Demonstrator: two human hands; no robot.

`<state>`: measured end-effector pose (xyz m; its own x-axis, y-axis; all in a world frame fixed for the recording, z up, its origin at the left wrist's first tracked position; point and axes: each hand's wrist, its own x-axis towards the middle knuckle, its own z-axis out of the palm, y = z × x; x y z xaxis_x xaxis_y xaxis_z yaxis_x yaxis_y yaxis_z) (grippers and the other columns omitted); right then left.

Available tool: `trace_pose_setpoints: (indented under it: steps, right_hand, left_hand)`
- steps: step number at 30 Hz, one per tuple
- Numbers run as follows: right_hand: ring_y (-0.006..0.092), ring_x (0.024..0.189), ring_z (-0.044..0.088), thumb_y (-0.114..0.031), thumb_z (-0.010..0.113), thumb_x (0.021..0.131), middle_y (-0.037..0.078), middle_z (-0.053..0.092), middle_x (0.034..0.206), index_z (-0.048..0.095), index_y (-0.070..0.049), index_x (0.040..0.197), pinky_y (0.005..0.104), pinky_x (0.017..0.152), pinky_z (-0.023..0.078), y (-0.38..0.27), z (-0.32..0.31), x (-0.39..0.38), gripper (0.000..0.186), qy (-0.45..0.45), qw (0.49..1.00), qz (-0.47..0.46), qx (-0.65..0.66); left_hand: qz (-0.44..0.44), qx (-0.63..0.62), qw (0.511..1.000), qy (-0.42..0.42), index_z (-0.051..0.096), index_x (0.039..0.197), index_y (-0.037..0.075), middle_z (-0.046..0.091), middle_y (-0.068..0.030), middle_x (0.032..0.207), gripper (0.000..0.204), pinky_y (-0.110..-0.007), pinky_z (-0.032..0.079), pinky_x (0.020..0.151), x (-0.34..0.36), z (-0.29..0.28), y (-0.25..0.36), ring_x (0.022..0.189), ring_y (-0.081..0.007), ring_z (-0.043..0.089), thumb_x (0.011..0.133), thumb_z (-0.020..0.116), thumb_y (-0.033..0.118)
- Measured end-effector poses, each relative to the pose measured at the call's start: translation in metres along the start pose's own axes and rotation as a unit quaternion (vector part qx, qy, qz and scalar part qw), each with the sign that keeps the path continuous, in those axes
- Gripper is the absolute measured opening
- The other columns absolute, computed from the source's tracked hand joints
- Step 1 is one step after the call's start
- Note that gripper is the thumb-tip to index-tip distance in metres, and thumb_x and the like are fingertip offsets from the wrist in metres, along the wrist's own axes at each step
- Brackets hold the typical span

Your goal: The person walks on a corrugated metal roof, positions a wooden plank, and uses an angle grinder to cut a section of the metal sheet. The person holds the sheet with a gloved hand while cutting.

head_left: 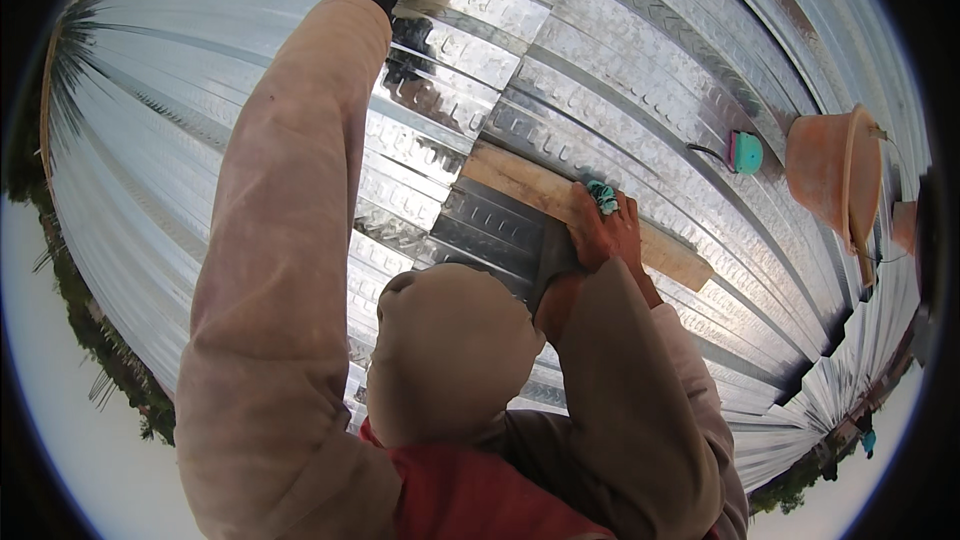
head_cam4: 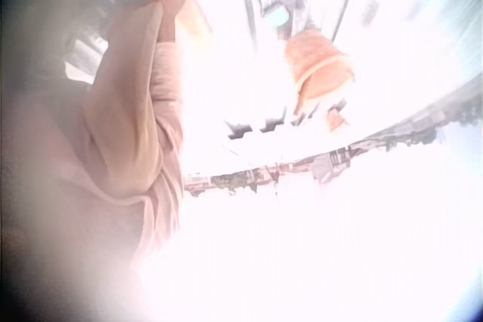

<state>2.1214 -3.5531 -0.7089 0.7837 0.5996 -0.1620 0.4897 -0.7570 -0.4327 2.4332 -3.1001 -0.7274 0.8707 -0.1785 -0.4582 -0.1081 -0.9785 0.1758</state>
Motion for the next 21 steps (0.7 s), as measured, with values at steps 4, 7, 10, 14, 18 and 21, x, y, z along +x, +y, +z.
trace_pose_setpoints:
  steps: [4,7,10,14,18,21]
  right_hand:
    - [0.046,0.134,0.058,-0.025,0.085,0.093,0.021,0.065,0.145,0.06,-0.015,0.157,0.0597,0.113,0.048,-0.014,-0.025,-0.034,0.07,0.033,0.993,0.104,0.053]
    - [0.0462,0.135,0.059,-0.025,0.088,0.092,0.022,0.066,0.145,0.058,-0.01,0.158,0.0579,0.114,0.047,-0.01,-0.032,-0.068,0.074,0.034,0.985,0.166,0.017]
    - [0.0461,0.135,0.059,-0.021,0.09,0.091,0.023,0.066,0.144,0.056,-0.006,0.157,0.0574,0.114,0.047,-0.001,-0.043,-0.076,0.076,0.07,0.984,0.162,-0.001]
    - [0.0464,0.141,0.056,-0.025,0.089,0.09,0.023,0.065,0.147,0.055,-0.005,0.16,0.0591,0.116,0.043,0.004,-0.045,-0.045,0.08,0.026,0.989,0.143,0.019]
    - [0.0454,0.143,0.053,-0.032,0.09,0.088,0.023,0.062,0.15,0.053,-0.009,0.162,0.0578,0.116,0.043,0.0,-0.028,-0.013,0.087,-0.049,0.996,0.078,0.008]
    - [0.0449,0.139,0.055,-0.034,0.091,0.085,0.023,0.062,0.151,0.054,-0.011,0.162,0.0567,0.113,0.045,-0.002,-0.011,0.01,0.088,-0.045,0.999,0.009,-0.007]
  left_hand:
    - [0.025,0.003,1.0,0.016,0.077,0.13,0.012,0.079,-0.0175,0.127,0.036,-0.048,0.057,0.104,0.003,0.006,-0.016,0.121,-0.0383,0.073,0.096,0.065,0.011]
    - [0.062,0.005,0.994,0.093,0.074,0.135,0.012,0.079,-0.0177,0.126,0.041,-0.048,0.056,0.104,0.007,0.027,-0.052,0.121,-0.0396,0.073,0.096,0.063,0.006]
    - [0.06,0.031,0.995,0.068,0.075,0.134,0.012,0.079,-0.018,0.126,0.04,-0.048,0.056,0.104,0.01,0.026,-0.05,0.121,-0.04,0.073,0.096,0.062,0.009]
    - [0.042,0.062,0.997,0.002,0.076,0.133,0.012,0.079,-0.0182,0.127,0.041,-0.048,0.056,0.104,0.006,0.011,-0.022,0.12,-0.0407,0.073,0.095,0.063,0.01]
    - [0.03,0.083,0.994,-0.067,0.086,0.117,0.014,0.081,-0.0178,0.126,0.031,-0.047,0.058,0.105,0.019,-0.017,0.021,0.12,-0.0353,0.077,0.096,0.07,0.03]
    - [0.055,0.132,0.988,-0.063,0.087,0.115,0.014,0.082,-0.0173,0.123,0.031,-0.046,0.059,0.106,0.018,-0.021,-0.027,0.117,-0.0353,0.078,0.093,0.073,0.031]
